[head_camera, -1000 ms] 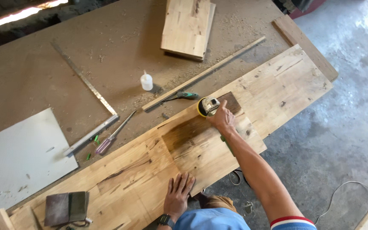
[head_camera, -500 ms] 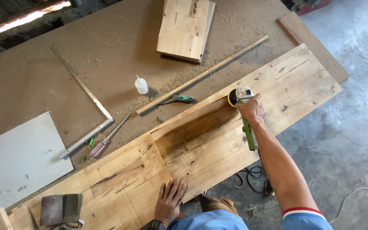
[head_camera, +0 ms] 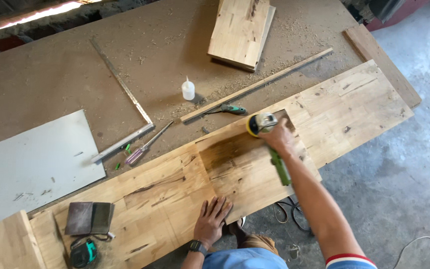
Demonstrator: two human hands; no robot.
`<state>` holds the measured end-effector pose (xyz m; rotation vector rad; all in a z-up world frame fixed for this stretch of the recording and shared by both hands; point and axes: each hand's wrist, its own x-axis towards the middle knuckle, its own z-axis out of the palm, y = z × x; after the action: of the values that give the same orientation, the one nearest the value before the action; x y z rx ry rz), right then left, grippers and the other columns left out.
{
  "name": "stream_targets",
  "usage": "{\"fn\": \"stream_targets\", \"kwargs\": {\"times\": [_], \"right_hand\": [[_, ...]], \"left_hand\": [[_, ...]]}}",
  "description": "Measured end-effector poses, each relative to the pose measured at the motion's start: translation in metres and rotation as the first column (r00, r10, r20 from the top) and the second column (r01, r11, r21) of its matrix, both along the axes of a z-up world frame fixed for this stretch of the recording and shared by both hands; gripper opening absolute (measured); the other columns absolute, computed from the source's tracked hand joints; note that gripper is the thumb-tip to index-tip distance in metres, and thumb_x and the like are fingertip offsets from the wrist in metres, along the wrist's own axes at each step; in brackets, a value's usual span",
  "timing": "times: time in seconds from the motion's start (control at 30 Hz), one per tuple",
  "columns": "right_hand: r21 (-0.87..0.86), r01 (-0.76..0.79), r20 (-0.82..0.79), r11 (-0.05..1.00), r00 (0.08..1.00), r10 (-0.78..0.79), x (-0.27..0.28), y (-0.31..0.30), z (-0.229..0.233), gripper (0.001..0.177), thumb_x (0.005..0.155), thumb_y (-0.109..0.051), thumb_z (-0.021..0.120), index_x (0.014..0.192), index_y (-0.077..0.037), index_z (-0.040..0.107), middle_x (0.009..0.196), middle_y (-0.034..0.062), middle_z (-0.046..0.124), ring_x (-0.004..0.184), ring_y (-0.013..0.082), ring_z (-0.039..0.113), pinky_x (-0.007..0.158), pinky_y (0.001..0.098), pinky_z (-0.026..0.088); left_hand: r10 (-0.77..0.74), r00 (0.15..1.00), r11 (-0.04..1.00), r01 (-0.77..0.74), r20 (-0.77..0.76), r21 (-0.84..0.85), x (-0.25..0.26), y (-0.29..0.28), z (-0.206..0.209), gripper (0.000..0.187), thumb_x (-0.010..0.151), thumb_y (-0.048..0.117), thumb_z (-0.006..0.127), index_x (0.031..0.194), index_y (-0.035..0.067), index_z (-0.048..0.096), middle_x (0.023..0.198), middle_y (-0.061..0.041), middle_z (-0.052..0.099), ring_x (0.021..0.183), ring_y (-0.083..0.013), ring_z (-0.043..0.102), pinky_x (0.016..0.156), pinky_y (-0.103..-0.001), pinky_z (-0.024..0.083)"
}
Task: The person uses an orbital sander to smooth the surface of a wooden plank on a workbench. They move the sander across the wood, flip the plank over to sand the other side, and continue sanding until the task is complete.
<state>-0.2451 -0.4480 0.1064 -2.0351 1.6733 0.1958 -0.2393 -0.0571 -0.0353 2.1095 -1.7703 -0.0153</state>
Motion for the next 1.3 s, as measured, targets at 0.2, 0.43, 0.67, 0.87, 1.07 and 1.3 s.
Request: {"fn": "stream_targets", "kwargs": {"times": [0.2,0.43,0.67,0.87,1.07,1.3], "right_hand": [[0.103,-0.064,0.085,0.993,0.995,0.056,0.048,0.101,0.005,0.088,0.08,-0.039,0.088,0.141,-0.007,0.033,0.116,0.016,0.069,0.094,0.0282,0.073,0.07,0.0394,0.064],[0.075,-0.246,0.123,0.966,0.964,0.236,0.063,0.171,0.003,0.082,0.08,-0.034,0.088,0.135,-0.004,0.035,0.111,0.0235,0.07,0.088,0.0336,0.074,0.068,0.0464,0.066],[-0.064,-0.373,0.1,0.926,0.92,0.378,0.064,0.176,-0.024,0.084,0.079,-0.035,0.085,0.139,-0.006,0.033,0.094,0.0116,0.066,0.076,0.024,0.068,0.066,0.0407,0.06],[-0.028,-0.265,0.095,0.964,0.959,0.266,0.05,0.138,-0.008,0.088,0.08,-0.021,0.086,0.147,-0.003,0.031,0.099,0.0153,0.07,0.076,0.0244,0.068,0.061,0.0356,0.058],[-0.102,-0.209,0.014,0.973,0.977,0.212,0.022,0.076,-0.021,0.082,0.081,-0.026,0.082,0.144,-0.004,0.033,0.094,0.0125,0.07,0.072,0.0232,0.068,0.058,0.0355,0.056],[-0.149,-0.076,0.028,0.986,0.996,0.081,-0.022,0.002,-0.014,0.089,0.079,-0.028,0.088,0.144,0.0,0.033,0.092,0.0174,0.068,0.066,0.0241,0.062,0.049,0.0334,0.05]], "left_hand": [[0.003,0.997,0.998,-0.009,-0.079,-0.066,0.001,0.002,-0.003,0.089,0.075,0.015,0.076,0.158,0.026,0.045,0.166,-0.003,0.039,0.15,-0.0294,0.037,0.121,-0.054,0.027],[0.001,0.997,0.996,-0.008,-0.078,-0.09,0.0,0.004,-0.008,0.076,0.087,0.015,0.062,0.16,0.026,0.043,0.167,-0.004,0.036,0.152,-0.031,0.034,0.122,-0.055,0.023],[-0.008,0.998,1.0,0.006,-0.066,-0.025,0.001,0.003,-0.003,0.092,0.077,0.015,0.072,0.162,0.025,0.038,0.168,-0.007,0.033,0.152,-0.0323,0.032,0.12,-0.056,0.025],[0.018,1.0,0.999,-0.019,-0.014,-0.047,-0.001,0.004,-0.003,0.092,0.076,0.014,0.072,0.161,0.026,0.039,0.169,-0.005,0.033,0.153,-0.0312,0.033,0.123,-0.054,0.025],[0.013,1.0,1.0,-0.012,0.019,-0.027,-0.002,0.0,-0.004,0.094,0.073,0.023,0.08,0.159,0.026,0.043,0.167,-0.005,0.037,0.151,-0.0321,0.036,0.12,-0.054,0.028],[0.006,1.0,0.999,-0.006,0.003,-0.045,0.001,-0.003,0.006,0.079,0.082,0.02,0.074,0.156,0.024,0.047,0.165,-0.005,0.04,0.15,-0.0317,0.038,0.123,-0.053,0.028]]}}
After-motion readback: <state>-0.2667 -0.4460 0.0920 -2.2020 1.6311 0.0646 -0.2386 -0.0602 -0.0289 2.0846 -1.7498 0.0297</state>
